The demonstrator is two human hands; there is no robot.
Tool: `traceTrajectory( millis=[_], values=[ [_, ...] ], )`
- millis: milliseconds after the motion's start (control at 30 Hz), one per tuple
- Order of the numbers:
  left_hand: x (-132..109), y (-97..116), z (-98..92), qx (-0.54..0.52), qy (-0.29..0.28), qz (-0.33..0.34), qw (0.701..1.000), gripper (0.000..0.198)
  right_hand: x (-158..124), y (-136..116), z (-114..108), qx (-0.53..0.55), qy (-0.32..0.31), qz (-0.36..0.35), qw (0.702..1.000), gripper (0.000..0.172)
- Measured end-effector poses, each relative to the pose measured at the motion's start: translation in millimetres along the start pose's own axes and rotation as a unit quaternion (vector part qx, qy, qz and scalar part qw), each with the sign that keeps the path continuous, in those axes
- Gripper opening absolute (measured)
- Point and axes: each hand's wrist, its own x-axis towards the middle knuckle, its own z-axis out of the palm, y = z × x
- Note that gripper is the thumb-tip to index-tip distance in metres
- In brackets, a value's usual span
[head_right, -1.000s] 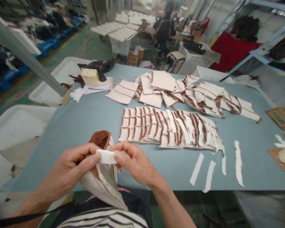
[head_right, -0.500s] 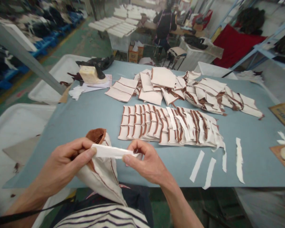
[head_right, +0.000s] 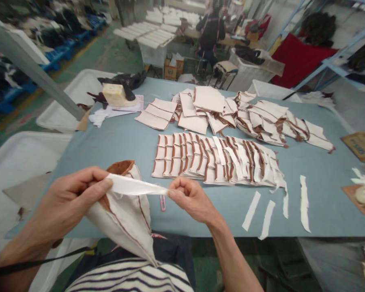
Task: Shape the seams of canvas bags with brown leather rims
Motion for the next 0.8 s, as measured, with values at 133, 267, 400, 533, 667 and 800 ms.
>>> traceTrajectory(
  millis=[133, 267, 400, 533, 667, 800],
  values=[
    [0.4, 1.1, -16.3, 0.045, 0.041, -0.031, 0.998, 0.037, -11.9, 4.2, -4.5, -0.033, 0.01, 0.006, 0.999, 0.055],
    [4.9, -9.6, -36.3, 0.106, 0.091, -0.05, 0.989, 0.038, -19.5, 2.8, -4.6, -0.016, 0.002, 0.02, 1.0, 0.057],
    [7.5, -21.8, -49.0, 0.122, 0.069, -0.058, 0.988, 0.04, -23.3, 3.1, -3.2, -0.002, 0.023, 0.021, 0.999, 0.059],
    [10.0, -23.9, -49.6, 0.115, 0.056, -0.074, 0.989, 0.04, -26.1, 4.4, -1.2, 0.024, 0.032, 0.036, 0.999, 0.059],
    [12.6, -19.5, -42.0, 0.118, 0.111, -0.121, 0.979, 0.035, -30.3, -2.8, 0.2, 0.057, -0.008, 0.044, 0.997, 0.062],
    [17.0, -21.0, -33.3, 0.124, 0.142, -0.117, 0.975, 0.033, -33.1, -21.4, 3.4, 0.057, -0.015, 0.004, 0.998, 0.059]
  ],
)
